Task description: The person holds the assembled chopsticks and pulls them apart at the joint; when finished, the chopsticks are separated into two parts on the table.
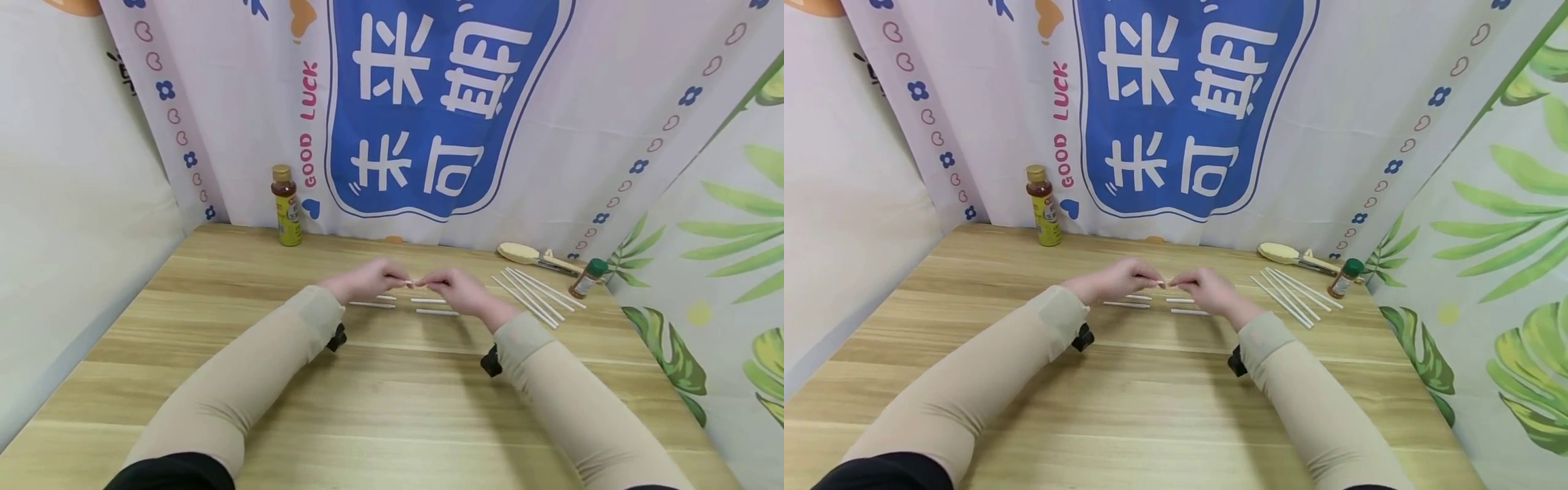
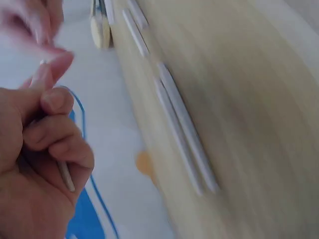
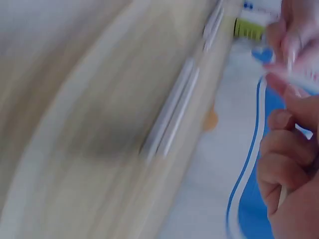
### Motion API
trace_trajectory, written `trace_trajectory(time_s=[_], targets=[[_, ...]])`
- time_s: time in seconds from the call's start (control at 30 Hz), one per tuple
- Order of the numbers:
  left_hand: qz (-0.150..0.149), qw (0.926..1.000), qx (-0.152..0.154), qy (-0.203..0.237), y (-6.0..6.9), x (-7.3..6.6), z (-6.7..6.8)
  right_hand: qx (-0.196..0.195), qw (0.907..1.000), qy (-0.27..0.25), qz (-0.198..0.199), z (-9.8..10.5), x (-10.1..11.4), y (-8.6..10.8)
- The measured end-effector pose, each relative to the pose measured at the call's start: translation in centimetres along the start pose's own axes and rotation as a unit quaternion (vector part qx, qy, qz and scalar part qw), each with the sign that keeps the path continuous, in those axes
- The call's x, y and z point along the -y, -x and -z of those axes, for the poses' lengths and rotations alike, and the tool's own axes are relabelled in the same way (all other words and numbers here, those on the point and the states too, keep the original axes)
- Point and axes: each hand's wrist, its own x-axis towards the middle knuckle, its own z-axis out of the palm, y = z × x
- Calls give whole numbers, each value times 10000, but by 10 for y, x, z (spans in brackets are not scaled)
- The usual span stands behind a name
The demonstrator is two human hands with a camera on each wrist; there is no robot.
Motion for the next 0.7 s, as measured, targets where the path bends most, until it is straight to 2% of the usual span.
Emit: trace_trajectory(time_s=[0.13, 0.23, 0.3, 0.4, 0.47, 0.53, 0.7], targets=[[847, 9960, -253, -103, 12, 16, 12, -76, 9992, 107, -389, 20, -11, 8], [1200, 9917, -376, -283, 13, 24, 15, -202, 9967, 103, -785, 24, -13, 6], [1406, 9885, -471, -302, 10, 28, 14, -420, 9956, 162, -823, 22, -16, 2], [1581, 9835, -637, -605, 5, 32, 11, -664, 9927, 465, -895, 15, -19, -9], [1629, 9806, -642, -884, 2, 34, 9, -714, 9907, 727, -897, 9, -21, -16], [1602, 9783, -593, -1176, 0, 36, 7, -661, 9904, 824, -893, 3, -21, -23], [1583, 9766, -332, -1416, -6, 39, 0, -397, 9923, 956, -687, -11, -26, -37]])
